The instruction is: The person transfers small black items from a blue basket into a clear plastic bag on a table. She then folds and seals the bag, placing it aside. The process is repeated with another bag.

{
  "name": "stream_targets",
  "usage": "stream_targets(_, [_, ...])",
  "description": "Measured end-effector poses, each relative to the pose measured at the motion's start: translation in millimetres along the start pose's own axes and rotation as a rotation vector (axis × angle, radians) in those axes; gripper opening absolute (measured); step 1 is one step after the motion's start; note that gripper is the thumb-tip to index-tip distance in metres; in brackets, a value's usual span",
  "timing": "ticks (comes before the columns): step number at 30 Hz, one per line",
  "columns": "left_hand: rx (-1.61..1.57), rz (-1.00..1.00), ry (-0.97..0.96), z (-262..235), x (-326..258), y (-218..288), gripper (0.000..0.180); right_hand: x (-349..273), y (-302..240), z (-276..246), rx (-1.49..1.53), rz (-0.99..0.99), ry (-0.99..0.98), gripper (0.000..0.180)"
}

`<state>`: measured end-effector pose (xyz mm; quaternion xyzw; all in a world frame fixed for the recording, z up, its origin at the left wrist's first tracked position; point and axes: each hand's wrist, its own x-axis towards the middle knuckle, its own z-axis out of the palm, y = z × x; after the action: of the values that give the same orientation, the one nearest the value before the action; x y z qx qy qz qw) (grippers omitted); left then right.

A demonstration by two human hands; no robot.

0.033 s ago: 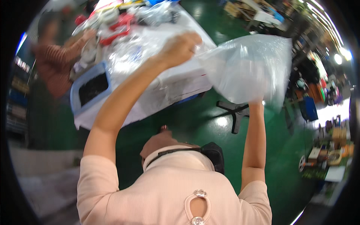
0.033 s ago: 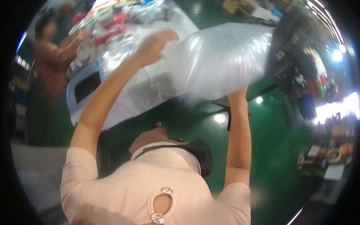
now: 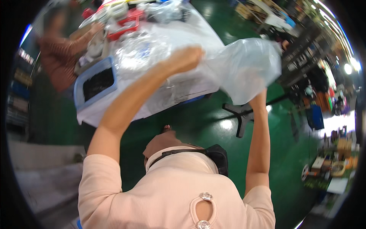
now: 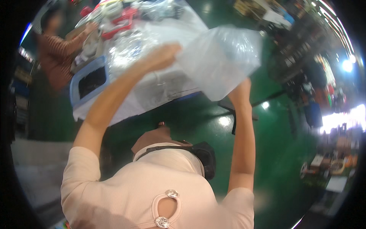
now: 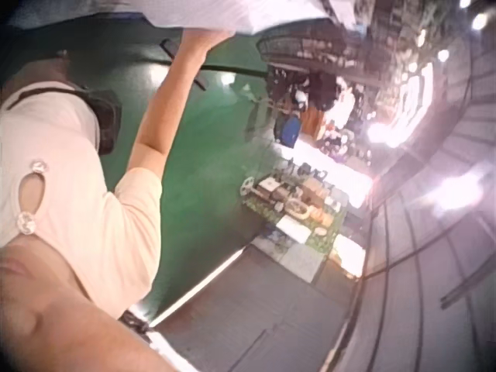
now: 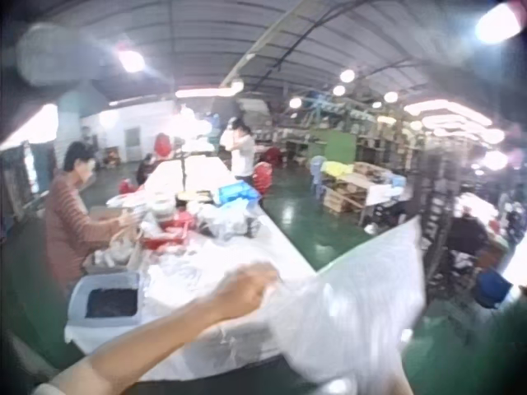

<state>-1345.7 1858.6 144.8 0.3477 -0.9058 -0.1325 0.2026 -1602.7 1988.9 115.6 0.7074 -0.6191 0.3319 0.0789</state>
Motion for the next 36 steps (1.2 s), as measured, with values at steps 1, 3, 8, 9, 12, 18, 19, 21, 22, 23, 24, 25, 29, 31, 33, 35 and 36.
stream_targets(1, [0.071, -0.111, -0.398, 12.9, -19.5, -5.4, 0.019, -3.4, -14.8, 4.6, 0.302, 0.258, -0.273, 0.026])
stream_targets(3, [-0.029, -0.089, -0.055, 58.8, -76.6, -37.1, 0.017, -24.1, 3.2, 47.6, 0.45, 0.186, -0.668, 0.019])
stream_targets(8, [-0.48, -0.524, 0.391, 39.1, -163.4, -51.0, 0.038, 11.4, -26.0, 84.1, 0.975, 0.456, -1.197, 0.043])
stream_targets(9, [-0.499, -0.587, 0.369, 12.1, -178.8, -45.8, 0.041, 31.6, -33.3, 94.0, 1.115, 0.413, -1.185, 0.041])
stream_targets(12, [-0.537, -0.631, 0.343, -40.9, -217.3, -52.9, 0.046, 91.1, -65.8, 166.7, 1.132, 0.447, -0.933, 0.049])
stream_targets(18, [-0.654, -0.805, 0.025, -84.0, -238.8, -111.8, 0.048, 80.2, -172.8, 394.6, -0.076, -0.607, -0.33, 0.076])
stream_targets(19, [-0.684, -0.812, 0.04, -85.8, -238.1, -120.9, 0.054, 73.6, -179.4, 436.9, -0.325, -0.817, -0.052, 0.072])
stream_targets(21, [-0.698, -0.895, 0.085, -89.4, -237.5, -135.9, 0.057, 67.5, -208.6, 464.5, -0.159, -0.93, -0.318, 0.067])
stream_targets(22, [-0.7, -0.931, 0.104, -90.4, -235.8, -142.8, 0.06, 68.0, -215.9, 473.9, -0.078, -0.976, -0.447, 0.064])
stream_targets(23, [-0.725, -0.934, 0.069, -88.9, -234.8, -150.3, 0.067, 71.6, -213.0, 483.7, -0.099, -0.997, -0.436, 0.061])
stream_targets(24, [-0.745, -0.941, 0.069, -87.8, -232.3, -156.7, 0.067, 73.3, -207.3, 493.3, -0.109, -1.015, -0.422, 0.059])
stream_targets(25, [-0.768, -0.944, 0.071, -86.9, -232.0, -161.3, 0.066, 76.0, -203.3, 497.2, -0.125, -1.033, -0.411, 0.057])
stream_targets(29, [-0.833, -0.97, 0.138, -82.4, -220.4, -175.8, 0.07, 113.1, -166.0, 495.8, -0.181, -1.02, -0.561, 0.045])
stream_targets(31, [-0.849, -1.009, 0.179, -81.7, -206.3, -181.1, 0.068, 131.4, -140.5, 491.6, -0.179, -1.002, -0.591, 0.039])
stream_targets(33, [-0.851, -1.074, 0.244, -84.1, -192.0, -183.6, 0.065, 150.2, -117.2, 480.8, -0.212, -1.073, -0.65, 0.041])
stream_targets(35, [-0.783, -1.087, 0.249, -85.8, -181.1, -190.7, 0.06, 161.9, -117.4, 461.9, -0.094, -0.984, -0.669, 0.043])
stream_targets(36, [-0.749, -1.103, 0.26, -87.3, -176.6, -191.9, 0.058, 174.6, -126.0, 441.3, 0.031, -0.86, -0.657, 0.045])
